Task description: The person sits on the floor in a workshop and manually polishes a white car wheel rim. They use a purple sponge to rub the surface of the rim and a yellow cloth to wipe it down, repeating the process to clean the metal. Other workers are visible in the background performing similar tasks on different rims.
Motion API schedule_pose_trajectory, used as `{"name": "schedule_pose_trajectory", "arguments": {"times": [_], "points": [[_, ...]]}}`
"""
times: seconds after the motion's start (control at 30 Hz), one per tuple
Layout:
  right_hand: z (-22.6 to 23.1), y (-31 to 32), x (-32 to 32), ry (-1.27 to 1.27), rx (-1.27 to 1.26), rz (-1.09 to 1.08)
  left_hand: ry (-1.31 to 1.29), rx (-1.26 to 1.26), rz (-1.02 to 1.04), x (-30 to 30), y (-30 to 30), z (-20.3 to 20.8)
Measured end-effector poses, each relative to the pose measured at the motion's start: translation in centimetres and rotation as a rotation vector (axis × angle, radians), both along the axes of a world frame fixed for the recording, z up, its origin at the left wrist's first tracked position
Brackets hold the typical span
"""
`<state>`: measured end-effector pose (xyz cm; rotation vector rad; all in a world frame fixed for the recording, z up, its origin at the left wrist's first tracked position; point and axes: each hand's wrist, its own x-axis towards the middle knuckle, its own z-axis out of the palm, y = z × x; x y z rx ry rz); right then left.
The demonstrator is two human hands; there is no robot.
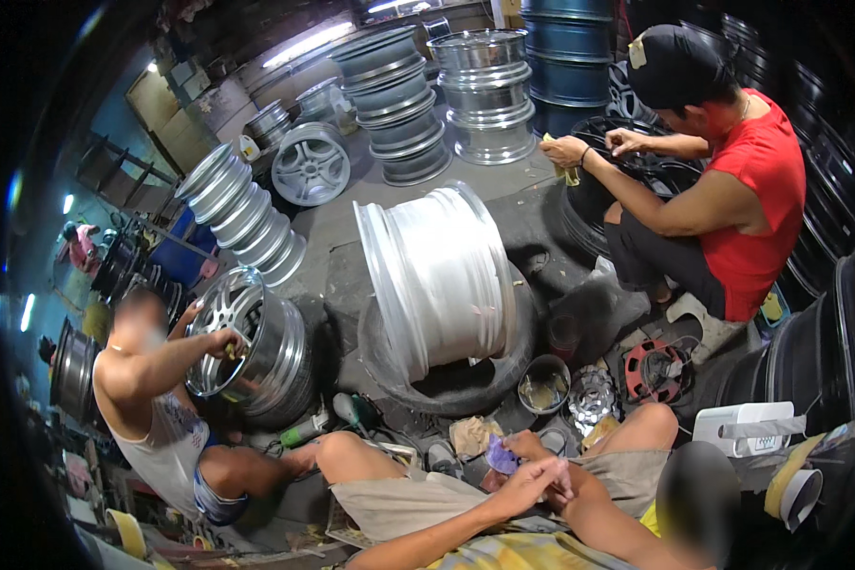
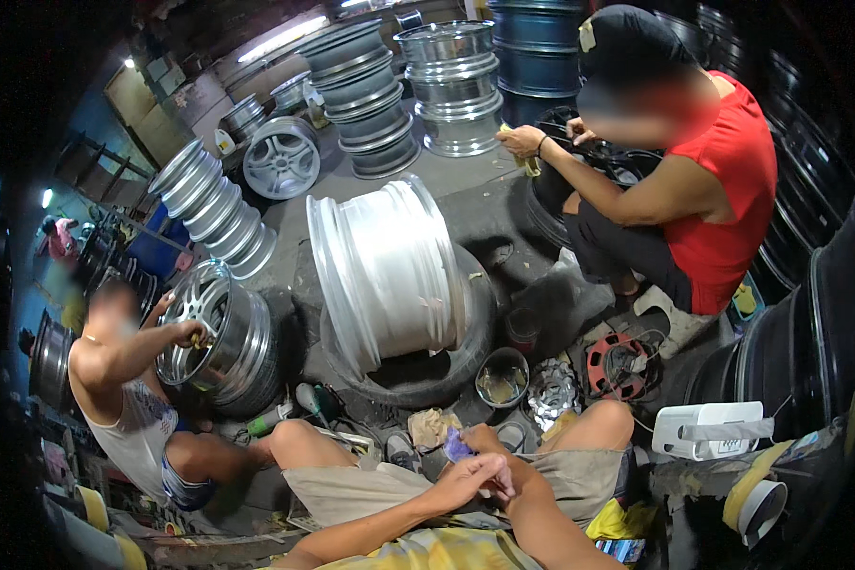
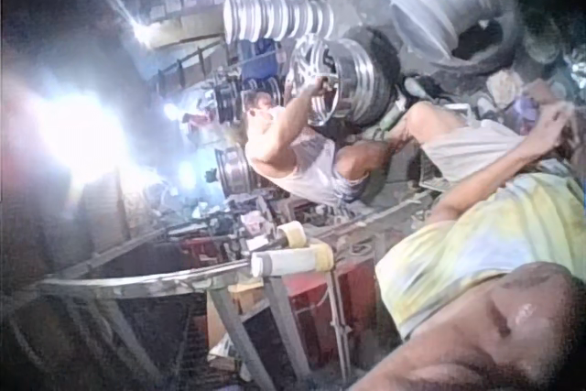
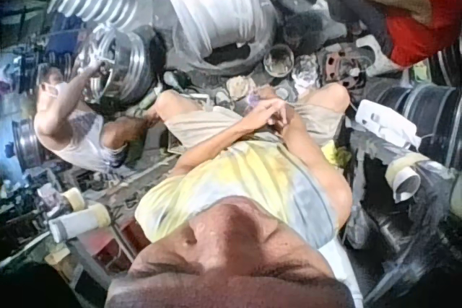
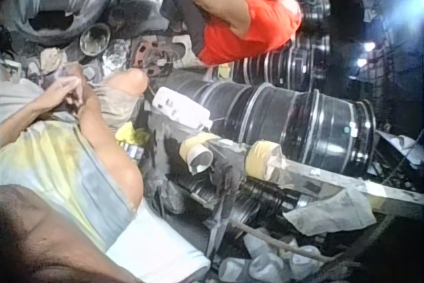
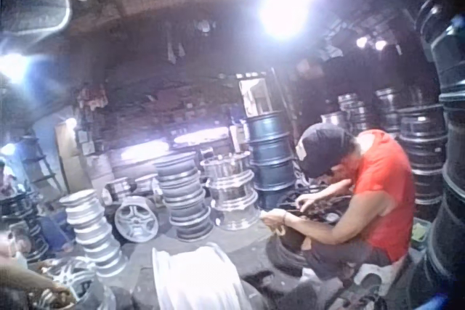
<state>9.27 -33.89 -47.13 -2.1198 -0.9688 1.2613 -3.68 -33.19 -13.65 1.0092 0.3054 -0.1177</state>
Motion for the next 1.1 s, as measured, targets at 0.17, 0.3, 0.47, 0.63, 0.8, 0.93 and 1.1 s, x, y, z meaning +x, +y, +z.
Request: {"name": "schedule_pose_trajectory", "arguments": {"times": [0.17, 0.3, 0.47, 0.63, 0.8, 0.93, 1.1], "points": [[-0.3, -0.3, -0.7, 0.049, 0.069, -0.044, 0.018, -0.244, -0.018, 0.5, -0.7, -3.3], [-1.1, -0.4, -0.7, 0.01, -0.013, -0.01, 0.071, -0.178, 0.066, 0.5, -0.5, -2.7], [-2.5, 0.3, 0.0, -0.103, -0.143, 0.061, -0.109, 0.951, 0.362, 1.8, 6.0, -1.0], [1.8, 0.9, 0.0, -0.192, -0.14, 0.071, -0.024, 1.912, 0.701, 3.0, 19.0, 8.0], [-0.5, 2.4, 0.0, -0.3, -0.243, 0.114, 0.402, 2.447, 0.454, 3.7, 29.9, 11.5], [-2.9, 1.9, 0.0, -0.181, -0.047, 0.019, 0.507, 2.574, 0.235, 2.9, 29.4, 10.0], [-0.7, 2.3, 0.0, -0.161, 0.143, -0.085, 0.482, 2.507, 0.133, 0.5, 25.1, 8.7]]}}
